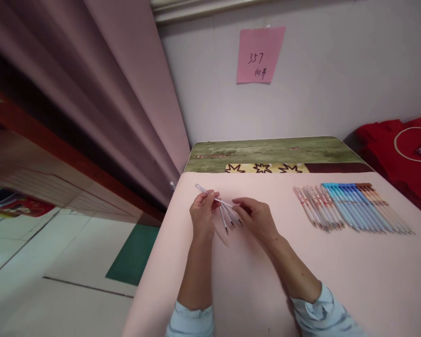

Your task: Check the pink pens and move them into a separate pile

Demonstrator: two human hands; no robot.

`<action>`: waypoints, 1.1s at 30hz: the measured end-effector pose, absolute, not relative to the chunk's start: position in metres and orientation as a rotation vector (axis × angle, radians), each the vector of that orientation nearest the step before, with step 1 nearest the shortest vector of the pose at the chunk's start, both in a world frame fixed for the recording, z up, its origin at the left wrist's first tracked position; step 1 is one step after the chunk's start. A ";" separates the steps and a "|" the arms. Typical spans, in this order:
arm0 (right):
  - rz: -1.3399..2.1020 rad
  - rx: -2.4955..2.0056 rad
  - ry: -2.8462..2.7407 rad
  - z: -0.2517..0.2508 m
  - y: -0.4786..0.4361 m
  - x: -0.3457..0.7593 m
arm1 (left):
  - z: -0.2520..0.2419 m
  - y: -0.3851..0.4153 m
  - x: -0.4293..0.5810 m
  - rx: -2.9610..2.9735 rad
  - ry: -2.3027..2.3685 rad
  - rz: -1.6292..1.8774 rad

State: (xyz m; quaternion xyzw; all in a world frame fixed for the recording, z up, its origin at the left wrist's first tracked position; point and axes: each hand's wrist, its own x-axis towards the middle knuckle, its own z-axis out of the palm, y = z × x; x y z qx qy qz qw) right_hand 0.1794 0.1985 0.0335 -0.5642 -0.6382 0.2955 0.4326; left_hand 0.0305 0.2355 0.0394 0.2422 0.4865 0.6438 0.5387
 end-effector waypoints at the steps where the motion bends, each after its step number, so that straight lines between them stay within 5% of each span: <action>1: 0.687 -1.433 -1.621 0.032 0.199 0.182 | 0.039 0.236 0.028 0.605 1.172 1.522; 6: 0.321 -1.936 -1.483 0.020 0.205 0.207 | 0.038 0.237 -0.002 0.941 1.668 1.547; 11: 0.251 -2.057 -1.507 0.015 0.206 0.216 | 0.038 0.234 -0.022 1.456 2.282 0.924; 19: 0.461 -1.953 -1.726 0.025 0.205 0.202 | 0.043 0.229 -0.013 1.534 2.356 0.605; 33: 0.629 -1.866 -1.687 0.032 0.205 0.203 | 0.029 0.233 -0.013 1.727 2.202 0.668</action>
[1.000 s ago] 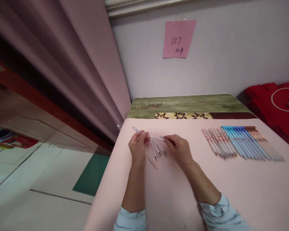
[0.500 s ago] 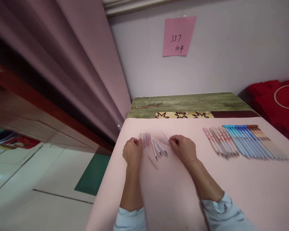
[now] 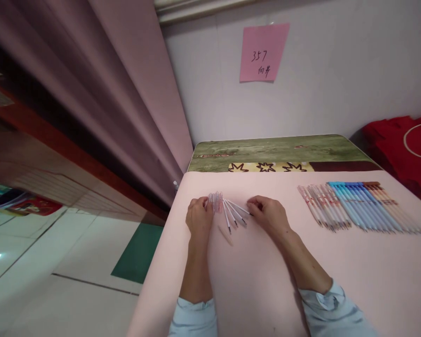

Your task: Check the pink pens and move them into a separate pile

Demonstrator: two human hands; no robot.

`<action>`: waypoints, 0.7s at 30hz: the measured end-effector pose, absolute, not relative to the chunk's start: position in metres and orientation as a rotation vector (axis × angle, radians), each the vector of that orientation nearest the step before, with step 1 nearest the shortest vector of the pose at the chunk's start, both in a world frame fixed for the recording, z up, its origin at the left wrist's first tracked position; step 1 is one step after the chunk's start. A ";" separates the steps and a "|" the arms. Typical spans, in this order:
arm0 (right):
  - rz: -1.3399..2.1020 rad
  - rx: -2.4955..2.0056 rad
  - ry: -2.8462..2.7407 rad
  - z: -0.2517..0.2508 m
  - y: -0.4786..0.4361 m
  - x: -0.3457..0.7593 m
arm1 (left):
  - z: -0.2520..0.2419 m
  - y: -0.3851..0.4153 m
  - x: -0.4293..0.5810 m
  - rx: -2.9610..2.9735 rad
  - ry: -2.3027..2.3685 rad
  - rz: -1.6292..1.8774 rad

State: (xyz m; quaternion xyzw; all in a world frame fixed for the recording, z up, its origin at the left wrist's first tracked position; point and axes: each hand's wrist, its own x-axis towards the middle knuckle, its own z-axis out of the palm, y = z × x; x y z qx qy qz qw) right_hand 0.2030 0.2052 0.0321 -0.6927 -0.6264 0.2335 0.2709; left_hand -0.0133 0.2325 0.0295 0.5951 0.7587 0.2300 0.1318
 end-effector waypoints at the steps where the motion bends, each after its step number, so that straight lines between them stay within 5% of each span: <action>1: 0.637 -1.875 -1.673 0.033 0.206 0.203 | 0.029 0.233 -0.013 1.749 2.182 0.663; 14: 0.183 -2.339 -1.200 0.049 0.143 0.293 | 0.032 0.242 -0.013 1.635 2.203 0.764; 21: 0.159 -2.619 -1.435 0.059 0.139 0.320 | 0.043 0.222 -0.008 1.552 2.214 0.912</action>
